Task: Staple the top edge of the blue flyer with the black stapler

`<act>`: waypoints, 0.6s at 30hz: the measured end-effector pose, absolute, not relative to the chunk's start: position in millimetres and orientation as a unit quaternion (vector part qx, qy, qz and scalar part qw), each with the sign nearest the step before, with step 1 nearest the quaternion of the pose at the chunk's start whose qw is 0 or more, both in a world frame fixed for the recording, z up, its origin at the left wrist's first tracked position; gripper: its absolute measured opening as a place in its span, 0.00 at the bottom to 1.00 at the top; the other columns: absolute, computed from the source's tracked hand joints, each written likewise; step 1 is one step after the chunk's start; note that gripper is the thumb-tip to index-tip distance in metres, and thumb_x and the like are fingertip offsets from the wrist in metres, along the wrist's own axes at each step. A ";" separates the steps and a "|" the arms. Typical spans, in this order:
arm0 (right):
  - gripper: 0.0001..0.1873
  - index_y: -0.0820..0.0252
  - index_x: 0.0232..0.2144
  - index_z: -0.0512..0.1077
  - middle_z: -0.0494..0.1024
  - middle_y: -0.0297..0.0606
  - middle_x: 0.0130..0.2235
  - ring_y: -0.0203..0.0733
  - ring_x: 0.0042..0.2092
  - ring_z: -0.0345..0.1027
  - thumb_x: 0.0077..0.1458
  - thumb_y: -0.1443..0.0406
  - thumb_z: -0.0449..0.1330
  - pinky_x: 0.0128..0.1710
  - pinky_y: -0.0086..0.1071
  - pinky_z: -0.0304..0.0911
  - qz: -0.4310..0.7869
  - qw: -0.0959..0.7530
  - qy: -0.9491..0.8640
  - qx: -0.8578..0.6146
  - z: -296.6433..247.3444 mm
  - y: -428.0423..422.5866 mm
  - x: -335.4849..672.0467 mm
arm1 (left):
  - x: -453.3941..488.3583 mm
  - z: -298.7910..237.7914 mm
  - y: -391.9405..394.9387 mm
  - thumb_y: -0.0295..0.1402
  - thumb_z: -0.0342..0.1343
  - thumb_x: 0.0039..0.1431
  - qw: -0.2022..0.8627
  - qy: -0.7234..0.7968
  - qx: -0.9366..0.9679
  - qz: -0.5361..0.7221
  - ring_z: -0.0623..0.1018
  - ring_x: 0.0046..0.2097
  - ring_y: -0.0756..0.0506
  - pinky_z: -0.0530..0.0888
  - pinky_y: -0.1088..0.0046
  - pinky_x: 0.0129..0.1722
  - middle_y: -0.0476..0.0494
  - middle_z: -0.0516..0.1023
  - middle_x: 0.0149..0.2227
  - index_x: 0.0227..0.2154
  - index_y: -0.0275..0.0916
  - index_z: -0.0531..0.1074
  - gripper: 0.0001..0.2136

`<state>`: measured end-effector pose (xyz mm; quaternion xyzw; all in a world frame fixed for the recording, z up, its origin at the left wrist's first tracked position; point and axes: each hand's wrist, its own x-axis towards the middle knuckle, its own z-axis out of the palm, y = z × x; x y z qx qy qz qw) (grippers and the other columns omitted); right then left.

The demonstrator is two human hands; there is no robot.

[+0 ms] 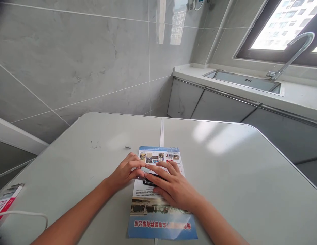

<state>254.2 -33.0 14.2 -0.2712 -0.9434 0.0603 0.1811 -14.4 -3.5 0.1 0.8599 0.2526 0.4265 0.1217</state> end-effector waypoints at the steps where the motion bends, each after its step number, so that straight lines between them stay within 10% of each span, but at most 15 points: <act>1: 0.31 0.46 0.73 0.54 0.64 0.36 0.71 0.53 0.66 0.57 0.72 0.62 0.53 0.66 0.56 0.56 0.061 0.183 -0.943 -0.270 13.8 -33.0 254.1 | -14.4 0.0 -3.5 0.32 0.57 0.71 0.125 0.254 0.859 0.427 0.74 0.37 0.48 0.72 0.67 0.43 0.49 0.80 0.39 0.50 0.45 0.66 0.09; 9: 0.29 0.45 0.72 0.56 0.63 0.38 0.71 0.53 0.66 0.59 0.72 0.61 0.52 0.64 0.54 0.61 0.086 0.232 -0.925 -0.288 10.9 -30.5 260.5 | -16.2 -1.5 -3.8 0.45 0.54 0.72 0.110 0.308 0.839 0.435 0.75 0.43 0.44 0.69 0.63 0.48 0.45 0.81 0.45 0.51 0.45 0.64 0.13; 18: 0.27 0.44 0.70 0.59 0.64 0.40 0.70 0.55 0.68 0.56 0.72 0.54 0.50 0.63 0.59 0.61 0.123 0.317 -0.775 -0.533 -8.9 26.9 325.7 | -33.9 -12.2 15.6 0.23 0.49 0.66 -0.047 0.670 0.694 0.258 0.73 0.52 0.34 0.69 0.54 0.48 0.34 0.73 0.54 0.51 0.41 0.72 0.15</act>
